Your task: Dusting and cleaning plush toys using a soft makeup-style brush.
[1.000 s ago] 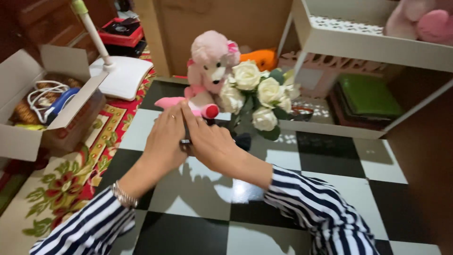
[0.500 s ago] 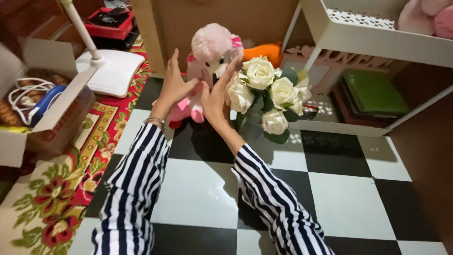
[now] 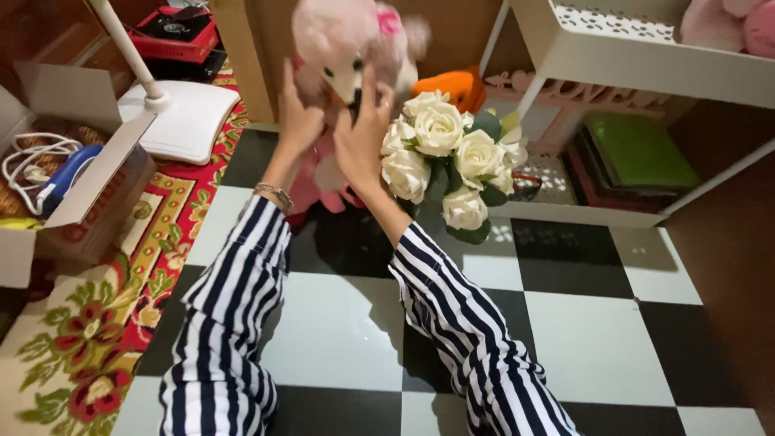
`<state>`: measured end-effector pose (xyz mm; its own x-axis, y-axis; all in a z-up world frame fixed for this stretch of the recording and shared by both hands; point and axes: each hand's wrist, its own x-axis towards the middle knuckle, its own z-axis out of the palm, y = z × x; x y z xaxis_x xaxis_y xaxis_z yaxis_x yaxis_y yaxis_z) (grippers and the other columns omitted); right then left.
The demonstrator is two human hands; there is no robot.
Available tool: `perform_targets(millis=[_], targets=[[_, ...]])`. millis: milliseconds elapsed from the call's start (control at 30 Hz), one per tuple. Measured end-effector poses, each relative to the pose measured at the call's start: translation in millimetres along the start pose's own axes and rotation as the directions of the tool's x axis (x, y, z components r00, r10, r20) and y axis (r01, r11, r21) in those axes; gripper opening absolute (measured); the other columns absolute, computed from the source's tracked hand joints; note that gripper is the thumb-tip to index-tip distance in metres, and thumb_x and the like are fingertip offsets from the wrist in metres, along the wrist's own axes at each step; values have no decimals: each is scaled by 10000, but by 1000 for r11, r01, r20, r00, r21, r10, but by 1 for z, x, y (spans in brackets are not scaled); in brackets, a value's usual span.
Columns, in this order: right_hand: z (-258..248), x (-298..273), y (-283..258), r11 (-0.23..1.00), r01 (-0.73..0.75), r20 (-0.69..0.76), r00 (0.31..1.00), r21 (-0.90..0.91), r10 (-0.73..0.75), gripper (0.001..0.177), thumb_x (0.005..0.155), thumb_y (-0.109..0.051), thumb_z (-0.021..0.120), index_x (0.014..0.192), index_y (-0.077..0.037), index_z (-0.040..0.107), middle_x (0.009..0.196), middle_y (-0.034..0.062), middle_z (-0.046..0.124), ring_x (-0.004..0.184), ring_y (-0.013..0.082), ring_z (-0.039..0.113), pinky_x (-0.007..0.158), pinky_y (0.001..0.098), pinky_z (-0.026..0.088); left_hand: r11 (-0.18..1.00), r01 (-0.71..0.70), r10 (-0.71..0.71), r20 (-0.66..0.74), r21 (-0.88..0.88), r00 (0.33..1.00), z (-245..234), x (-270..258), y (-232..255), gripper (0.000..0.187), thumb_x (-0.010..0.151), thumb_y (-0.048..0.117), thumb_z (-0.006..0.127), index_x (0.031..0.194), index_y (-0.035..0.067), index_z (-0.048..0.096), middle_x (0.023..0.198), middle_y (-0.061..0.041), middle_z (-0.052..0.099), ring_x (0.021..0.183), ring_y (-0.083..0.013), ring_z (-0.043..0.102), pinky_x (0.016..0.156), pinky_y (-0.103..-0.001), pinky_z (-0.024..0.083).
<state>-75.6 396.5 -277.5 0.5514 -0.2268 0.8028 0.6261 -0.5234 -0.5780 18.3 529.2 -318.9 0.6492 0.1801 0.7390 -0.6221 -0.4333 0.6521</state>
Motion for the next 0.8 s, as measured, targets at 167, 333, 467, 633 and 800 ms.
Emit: perform_targets(millis=[167, 333, 467, 633, 800], targets=[[-44, -4, -106, 984, 119, 51, 991, 136, -127, 854, 890, 18, 652, 1640, -166, 286, 1387, 209, 441, 1297, 362, 499, 1131, 426, 441, 908, 186, -206, -15, -375, 978, -76, -13, 118, 653, 1075, 159, 579, 1620, 16, 249, 1445, -215, 498, 1231, -260, 514, 1056, -401, 424], [-120, -41, -178, 966, 89, 291, 943, 244, -161, 857, 970, -54, 743, 1650, -167, 232, 1263, 168, 500, 1088, 261, 543, 924, 357, 545, 924, -45, 21, -70, -379, 997, -149, -91, 143, 659, 1149, 117, 590, 1645, 4, 173, 1643, -153, 394, 1478, -205, 419, 1291, -352, 352], [-188, -71, -205, 953, -62, 559, 820, 298, -122, 863, 964, -113, 774, 1640, -128, 239, 1099, 141, 556, 956, 240, 619, 874, 367, 567, 927, 99, -124, -47, -362, 991, -185, -164, 247, 759, 1043, 175, 643, 1633, 19, 193, 1507, -121, 471, 1181, -189, 518, 959, -336, 470], [-279, -115, -216, 923, 147, 579, 741, 356, -341, 910, 858, -53, 792, 1606, -73, 275, 1234, 212, 490, 1032, 357, 601, 904, 399, 570, 946, 237, -228, 66, -222, 971, -211, -266, 302, 696, 985, 186, 640, 1569, 10, 304, 1419, -93, 541, 1123, -162, 572, 910, -295, 504], [-355, -156, -190, 936, 94, 708, 630, 338, -319, 904, 874, -102, 811, 1611, -1, 299, 1247, 218, 520, 994, 361, 653, 816, 423, 585, 940, 320, -276, 286, -116, 917, -188, -329, 333, 493, 1004, 148, 603, 1470, 6, 522, 1318, -125, 634, 1119, -174, 620, 995, -317, 533]])
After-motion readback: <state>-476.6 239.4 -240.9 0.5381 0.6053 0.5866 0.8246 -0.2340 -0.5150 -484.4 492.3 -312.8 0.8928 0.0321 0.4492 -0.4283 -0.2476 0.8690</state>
